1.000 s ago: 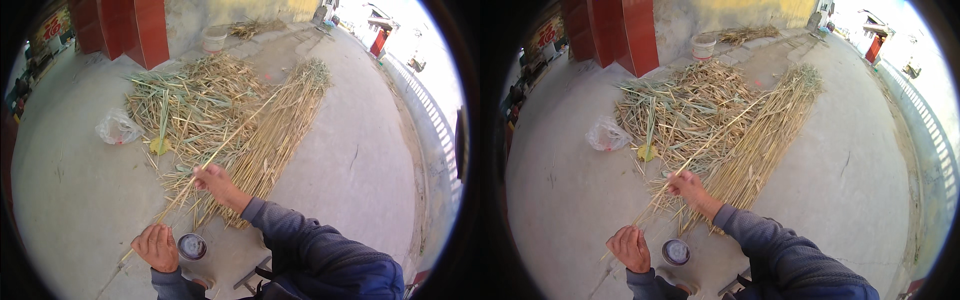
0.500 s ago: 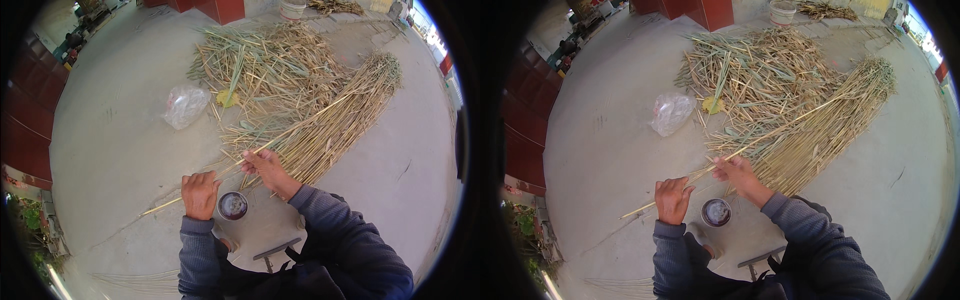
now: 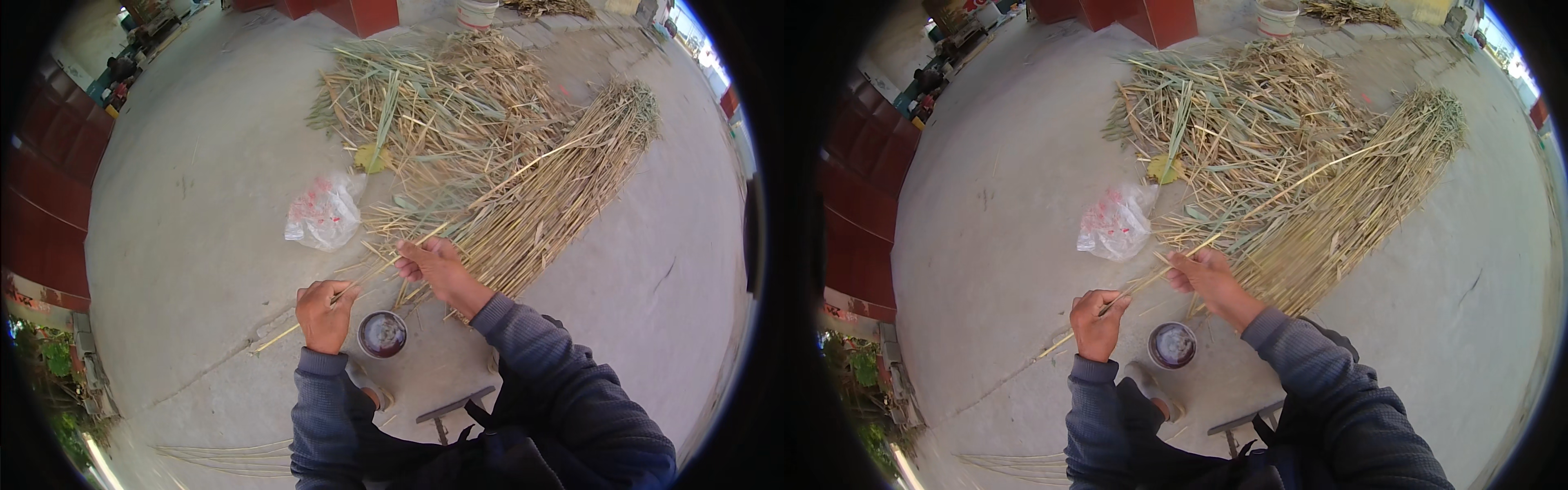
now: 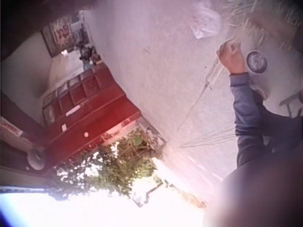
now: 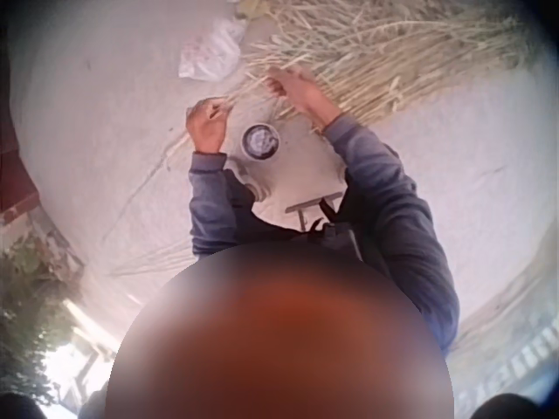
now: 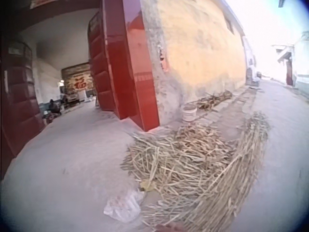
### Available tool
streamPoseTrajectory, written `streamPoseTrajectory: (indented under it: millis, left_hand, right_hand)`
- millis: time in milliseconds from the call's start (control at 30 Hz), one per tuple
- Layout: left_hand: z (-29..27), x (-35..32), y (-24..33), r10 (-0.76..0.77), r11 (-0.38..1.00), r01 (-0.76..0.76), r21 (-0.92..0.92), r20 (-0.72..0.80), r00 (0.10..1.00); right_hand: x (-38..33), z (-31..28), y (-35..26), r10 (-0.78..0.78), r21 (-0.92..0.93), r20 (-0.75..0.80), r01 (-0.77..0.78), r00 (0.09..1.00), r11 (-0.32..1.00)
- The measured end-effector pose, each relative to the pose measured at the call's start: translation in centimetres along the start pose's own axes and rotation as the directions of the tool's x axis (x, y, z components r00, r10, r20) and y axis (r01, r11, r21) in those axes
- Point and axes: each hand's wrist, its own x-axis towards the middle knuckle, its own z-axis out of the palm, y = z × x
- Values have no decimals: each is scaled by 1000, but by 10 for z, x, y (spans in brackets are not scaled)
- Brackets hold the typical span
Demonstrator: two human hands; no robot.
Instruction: The person sits on a low stool and repeatedly strips thin fibers from dried plant stems by hand. They pull off the outer layers and place the resulting fibers on the floor while discarding the remaining stems into a pile.
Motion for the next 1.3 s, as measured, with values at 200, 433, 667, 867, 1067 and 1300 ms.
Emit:
streamPoseTrajectory:
  millis: [200,433,667,867,1067,1300]
  left_hand:
    - [-36,19,-7,-389,770,248,-588,-125,913]
    - [-28,12,22,-156,719,217,-660,150,976]
    - [52,-26,46,432,893,-427,-145,540,722]
    - [30,-15,38,277,961,-235,-148,487,828]
    - [25,-1,35,443,788,-436,434,92,892]
    - [2,5,7,298,842,-334,424,151,943]
  right_hand:
    - [10,-11,6,16,-60,-45,-19,999,998]
    - [17,-19,-4,-11,-118,-113,-2,994,993]
    - [21,-26,-15,-6,-153,-65,-4,998,988]
    - [17,-25,-21,15,-131,-42,-20,999,991]
    - [11,-17,-13,60,-91,-17,-61,998,994]
    - [8,-22,-10,91,2,58,-92,994,996]
